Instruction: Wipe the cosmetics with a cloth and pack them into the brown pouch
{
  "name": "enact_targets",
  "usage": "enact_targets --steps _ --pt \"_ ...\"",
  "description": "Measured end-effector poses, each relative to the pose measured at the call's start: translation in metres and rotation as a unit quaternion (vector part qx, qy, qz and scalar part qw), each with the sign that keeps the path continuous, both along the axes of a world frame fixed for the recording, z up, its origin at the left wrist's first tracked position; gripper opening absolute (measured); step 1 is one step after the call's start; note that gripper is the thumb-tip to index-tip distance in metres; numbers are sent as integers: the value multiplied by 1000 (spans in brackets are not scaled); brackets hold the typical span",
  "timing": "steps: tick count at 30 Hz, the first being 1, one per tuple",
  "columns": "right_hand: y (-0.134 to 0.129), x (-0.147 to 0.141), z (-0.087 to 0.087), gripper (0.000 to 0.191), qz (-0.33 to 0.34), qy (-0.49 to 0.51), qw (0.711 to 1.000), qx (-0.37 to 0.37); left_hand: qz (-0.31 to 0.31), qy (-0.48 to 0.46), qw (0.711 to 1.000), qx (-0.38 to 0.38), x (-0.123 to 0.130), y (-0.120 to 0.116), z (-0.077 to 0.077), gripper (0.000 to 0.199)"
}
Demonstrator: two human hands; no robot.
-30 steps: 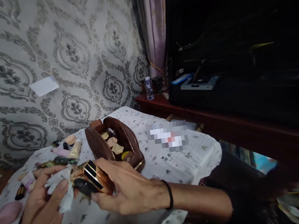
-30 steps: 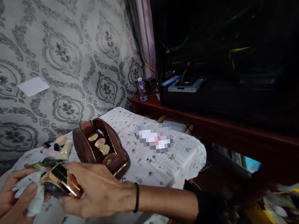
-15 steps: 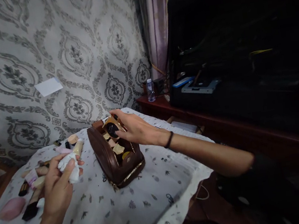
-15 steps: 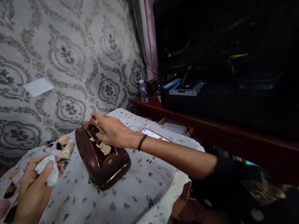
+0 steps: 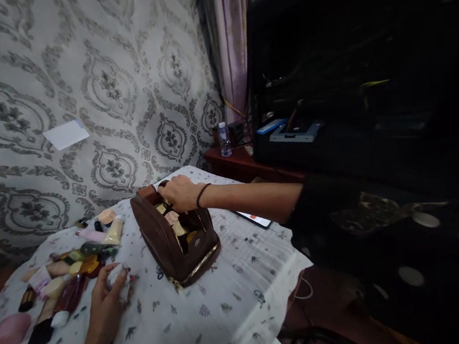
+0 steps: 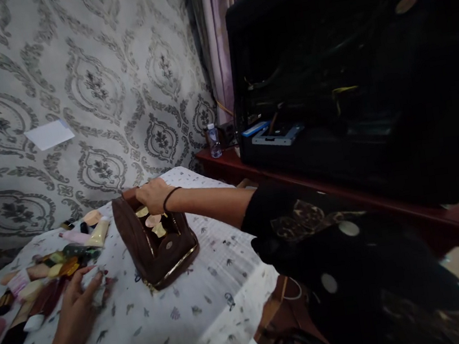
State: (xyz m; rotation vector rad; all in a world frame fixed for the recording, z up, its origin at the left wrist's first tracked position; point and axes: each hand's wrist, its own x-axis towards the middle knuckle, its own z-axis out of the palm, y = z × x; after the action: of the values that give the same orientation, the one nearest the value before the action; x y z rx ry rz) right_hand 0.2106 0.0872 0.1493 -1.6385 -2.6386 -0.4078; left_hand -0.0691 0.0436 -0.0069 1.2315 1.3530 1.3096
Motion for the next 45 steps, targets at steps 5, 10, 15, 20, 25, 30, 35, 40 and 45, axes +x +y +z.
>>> enact_targets --steps 5,10,15,20,25,30,35,40,45 --pt "14 -13 -11 36 -22 -26 999 10 -27 -14 1000 -5 -6 0 -12 60" --pt "27 -20 -22 32 -31 -51 998 -1 -35 -45 998 -4 -7 0 -14 60" --pt "34 -19 -28 33 -34 -82 996 -28 -39 -34 999 3 -8 1 -15 57" --pt "37 -16 -20 34 -28 -111 991 -69 -36 1 999 3 -12 1 -16 55" --pt "39 -17 -11 38 -30 -140 985 -101 -34 22 999 9 -11 0 -15 55" --pt "37 -15 -15 36 -27 -153 984 -84 -33 40 999 14 -11 -1 -15 54" --pt "39 -7 -17 27 -4 -156 984 -88 -64 37 997 -11 -12 -4 -14 54" --pt "41 -4 -21 26 7 -153 984 -92 -60 62 996 -8 -13 -2 -13 53" --pt "44 -1 -23 28 14 -140 985 -99 -44 81 996 8 -6 -7 -10 52"
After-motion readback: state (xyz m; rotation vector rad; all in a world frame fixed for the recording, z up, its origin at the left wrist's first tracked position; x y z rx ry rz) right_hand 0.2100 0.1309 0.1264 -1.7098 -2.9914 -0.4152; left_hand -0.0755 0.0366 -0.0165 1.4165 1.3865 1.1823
